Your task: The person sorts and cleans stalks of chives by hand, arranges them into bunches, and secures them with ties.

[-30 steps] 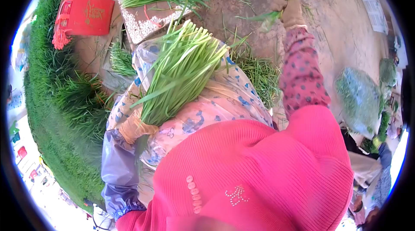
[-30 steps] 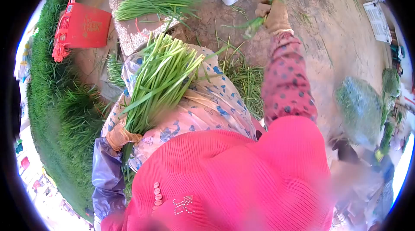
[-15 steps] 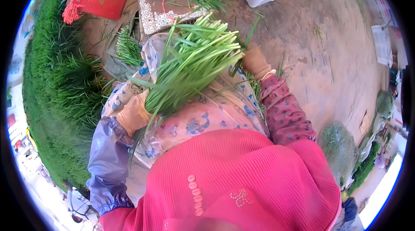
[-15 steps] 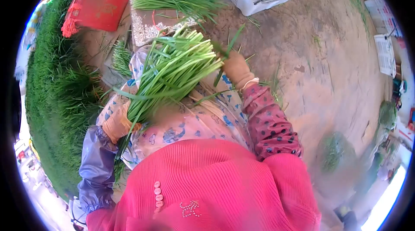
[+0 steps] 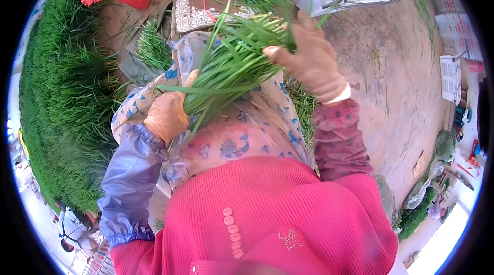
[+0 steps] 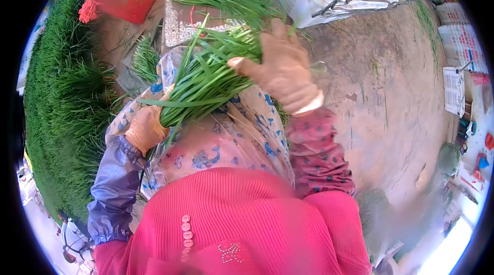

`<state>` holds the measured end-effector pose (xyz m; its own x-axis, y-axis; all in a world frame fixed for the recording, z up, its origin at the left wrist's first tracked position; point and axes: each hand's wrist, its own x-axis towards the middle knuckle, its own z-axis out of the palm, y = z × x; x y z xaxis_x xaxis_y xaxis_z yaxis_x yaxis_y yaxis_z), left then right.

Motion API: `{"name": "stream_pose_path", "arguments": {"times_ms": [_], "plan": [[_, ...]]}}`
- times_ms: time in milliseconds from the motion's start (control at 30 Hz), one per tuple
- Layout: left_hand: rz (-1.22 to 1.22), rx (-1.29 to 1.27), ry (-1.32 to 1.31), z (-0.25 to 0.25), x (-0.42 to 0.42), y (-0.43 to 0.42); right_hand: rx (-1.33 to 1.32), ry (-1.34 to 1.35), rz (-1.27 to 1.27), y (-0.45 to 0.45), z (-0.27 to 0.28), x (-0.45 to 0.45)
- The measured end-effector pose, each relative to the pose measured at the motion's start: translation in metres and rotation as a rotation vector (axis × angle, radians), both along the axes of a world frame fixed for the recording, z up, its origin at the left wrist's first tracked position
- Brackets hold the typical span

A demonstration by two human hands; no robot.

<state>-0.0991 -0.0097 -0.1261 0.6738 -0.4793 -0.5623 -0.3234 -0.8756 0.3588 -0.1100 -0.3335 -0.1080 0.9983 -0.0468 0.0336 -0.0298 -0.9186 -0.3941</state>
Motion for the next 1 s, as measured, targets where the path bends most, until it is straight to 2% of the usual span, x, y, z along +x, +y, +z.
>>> {"name": "stream_pose_path", "arguments": {"times_ms": [100, 133, 167, 200, 233, 267, 333, 367, 433, 467, 533, 600, 733, 800, 900, 933, 1000], "plan": [[0.033, 0.152, -0.116, 0.029, -0.001, -0.030, -0.085, 0.114, -0.026, 0.038, -0.006, 0.011], [0.042, 0.101, -0.214, 0.022, -0.005, -0.029, -0.093, 0.035, -0.007, 0.042, -0.014, 0.012], [0.048, 0.101, -0.213, 0.023, -0.006, -0.030, -0.093, 0.035, -0.001, 0.041, -0.032, 0.014], [0.063, 0.142, -0.211, 0.025, -0.007, -0.033, -0.005, -0.075, -0.047, 0.037, -0.054, 0.017], [0.078, 0.180, -0.210, 0.026, -0.008, -0.035, 0.081, -0.185, -0.092, 0.033, -0.063, 0.020], [0.082, 0.176, -0.208, 0.026, -0.009, -0.036, 0.076, -0.183, -0.088, 0.027, -0.065, 0.021], [0.116, 0.240, -0.201, 0.026, -0.012, -0.039, 0.151, 0.011, -0.427, 0.013, -0.063, 0.021], [0.116, 0.235, -0.197, 0.025, -0.014, -0.038, 0.144, 0.013, -0.427, 0.002, -0.071, 0.020], [0.147, 0.184, -0.179, 0.022, -0.018, -0.032, 0.129, -0.362, -0.478, -0.027, -0.097, 0.017], [0.144, 0.179, -0.177, 0.019, -0.019, -0.029, 0.124, -0.362, -0.480, -0.041, -0.105, 0.016], [0.118, 0.077, -0.272, 0.012, -0.024, -0.021, 0.421, -0.259, -0.585, -0.070, -0.112, 0.011], [0.149, 0.070, -0.262, 0.014, -0.026, -0.015, 0.551, -0.179, -0.772, -0.100, -0.099, 0.003], [0.213, -0.017, -0.279, 0.012, -0.032, -0.004, 0.424, 0.039, -0.744, -0.153, -0.102, -0.012], [0.233, -0.037, -0.286, 0.007, -0.033, -0.001, -0.039, 0.212, -0.503, -0.158, -0.099, -0.019], [0.258, 0.012, -0.274, 0.007, -0.032, -0.003, -0.204, 0.055, -0.498, -0.137, -0.089, -0.025], [0.263, 0.082, -0.243, 0.008, -0.032, -0.003, -0.122, -0.121, -0.417, -0.123, -0.085, -0.023], [0.236, 0.061, -0.296, 0.002, -0.033, -0.001, 0.211, -0.308, -0.191, -0.059, -0.043, -0.013]]}}
